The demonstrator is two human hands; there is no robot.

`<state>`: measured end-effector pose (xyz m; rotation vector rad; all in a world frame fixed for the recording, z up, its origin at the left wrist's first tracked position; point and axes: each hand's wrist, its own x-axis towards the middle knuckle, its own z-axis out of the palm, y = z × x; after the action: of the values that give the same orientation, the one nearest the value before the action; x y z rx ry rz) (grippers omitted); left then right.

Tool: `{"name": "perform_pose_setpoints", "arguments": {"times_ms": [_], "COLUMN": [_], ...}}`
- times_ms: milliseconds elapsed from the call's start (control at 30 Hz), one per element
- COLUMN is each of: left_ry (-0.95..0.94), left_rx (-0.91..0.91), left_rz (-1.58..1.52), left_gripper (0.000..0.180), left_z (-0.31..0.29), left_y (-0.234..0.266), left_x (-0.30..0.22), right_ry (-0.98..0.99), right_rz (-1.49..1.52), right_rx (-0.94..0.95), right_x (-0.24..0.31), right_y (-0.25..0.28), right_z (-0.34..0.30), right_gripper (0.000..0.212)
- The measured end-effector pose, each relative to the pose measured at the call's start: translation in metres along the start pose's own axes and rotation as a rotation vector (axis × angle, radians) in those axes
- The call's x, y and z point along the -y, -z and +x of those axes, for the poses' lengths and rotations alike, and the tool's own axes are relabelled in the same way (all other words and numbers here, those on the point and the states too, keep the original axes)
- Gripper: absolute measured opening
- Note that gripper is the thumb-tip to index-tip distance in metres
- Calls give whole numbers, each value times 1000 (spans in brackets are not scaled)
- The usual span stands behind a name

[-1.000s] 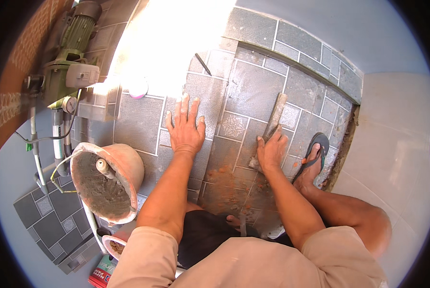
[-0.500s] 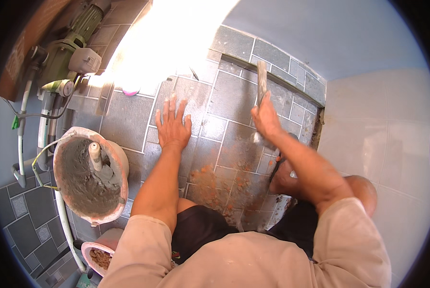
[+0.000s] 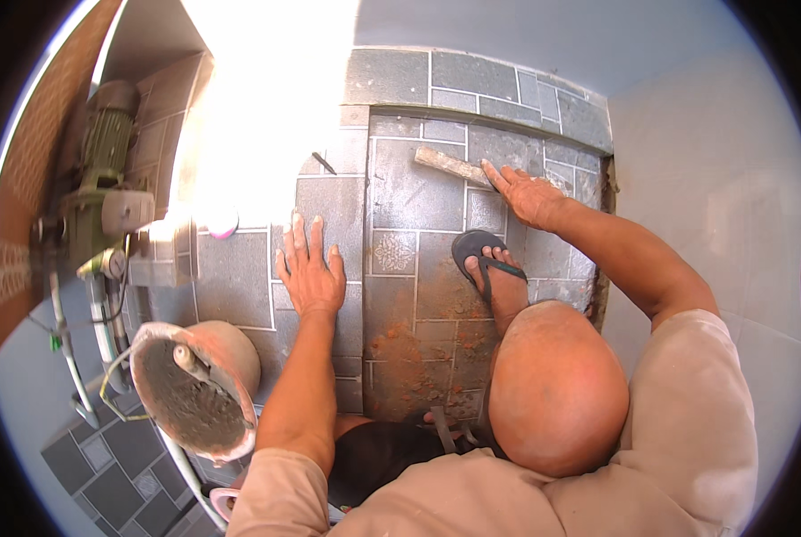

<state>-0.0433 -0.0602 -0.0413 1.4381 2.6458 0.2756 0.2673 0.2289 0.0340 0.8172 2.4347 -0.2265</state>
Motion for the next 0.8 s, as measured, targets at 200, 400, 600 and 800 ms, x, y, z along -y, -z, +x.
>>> {"name": "perform_pose_setpoints", "arguments": {"times_ms": [200, 400, 600, 800], "left_ry": [-21, -19, -26, -27], "left_rx": [28, 63, 72, 51], "left_rz": [110, 153, 148, 131], "left_gripper": [62, 63, 64, 63], "left_z": [0, 8, 16, 17], "left_y": [-12, -9, -7, -10], "left_x": [3, 1, -5, -1], "right_ry": [-68, -160, -10, -136], "right_rz": [240, 109, 1439, 1984], "right_rx": [-86, -315, -216, -24], "right_x": [-13, 10, 80, 109], "right_y": [-91, -76, -25, 5], "right_z": [29, 44, 149, 235], "right_gripper": [80, 68, 61, 59]}}
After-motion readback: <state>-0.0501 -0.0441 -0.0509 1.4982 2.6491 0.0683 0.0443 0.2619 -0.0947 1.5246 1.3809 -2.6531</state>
